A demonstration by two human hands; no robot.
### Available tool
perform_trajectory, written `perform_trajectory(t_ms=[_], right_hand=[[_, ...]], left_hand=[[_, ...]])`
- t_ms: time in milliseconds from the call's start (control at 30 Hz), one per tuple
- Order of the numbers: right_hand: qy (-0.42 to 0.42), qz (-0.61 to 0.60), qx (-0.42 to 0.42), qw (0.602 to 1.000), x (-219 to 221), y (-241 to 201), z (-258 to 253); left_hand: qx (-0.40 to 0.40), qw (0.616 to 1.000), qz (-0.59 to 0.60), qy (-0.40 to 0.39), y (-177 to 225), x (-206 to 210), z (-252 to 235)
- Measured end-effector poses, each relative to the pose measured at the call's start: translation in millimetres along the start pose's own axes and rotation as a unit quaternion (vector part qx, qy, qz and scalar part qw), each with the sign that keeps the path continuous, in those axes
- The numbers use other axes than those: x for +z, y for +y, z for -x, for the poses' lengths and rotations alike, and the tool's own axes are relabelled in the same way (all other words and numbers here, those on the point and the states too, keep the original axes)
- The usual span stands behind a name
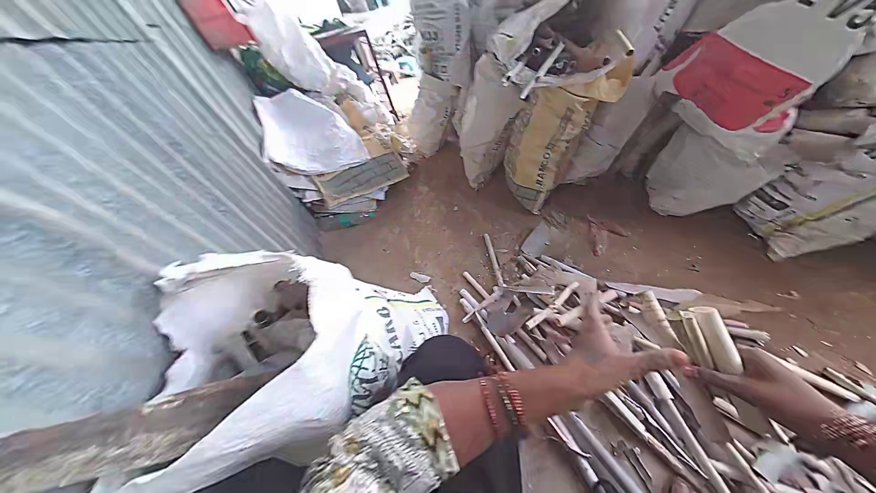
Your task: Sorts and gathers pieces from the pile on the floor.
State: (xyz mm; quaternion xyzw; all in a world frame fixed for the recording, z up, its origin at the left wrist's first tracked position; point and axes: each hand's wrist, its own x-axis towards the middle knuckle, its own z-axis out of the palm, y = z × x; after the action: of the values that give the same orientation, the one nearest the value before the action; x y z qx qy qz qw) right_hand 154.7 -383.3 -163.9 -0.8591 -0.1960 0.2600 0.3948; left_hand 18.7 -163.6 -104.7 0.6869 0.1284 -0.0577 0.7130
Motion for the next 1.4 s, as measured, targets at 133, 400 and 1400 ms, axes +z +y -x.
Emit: perform_trajectory(t_ms=[133,400,1400], right_hand=[[-0.035,0.154,-0.112,0.981,57.6,-115.2,7.6],[-0.136,-0.12,-0.302,0.936,46.3,-137.2,38.7],[-0.171,0.252,0.178,0.936,-7.6,101.0,-59.5]], left_hand=[[-0.075,0.972,0.206,0.09,-1.0,15.7,-13.9],[0.075,0.885,0.395,0.235,69.1,-74.4,49.0],[0.167,0.865,-0.464,0.093,68.0,-120.2,-96.8]])
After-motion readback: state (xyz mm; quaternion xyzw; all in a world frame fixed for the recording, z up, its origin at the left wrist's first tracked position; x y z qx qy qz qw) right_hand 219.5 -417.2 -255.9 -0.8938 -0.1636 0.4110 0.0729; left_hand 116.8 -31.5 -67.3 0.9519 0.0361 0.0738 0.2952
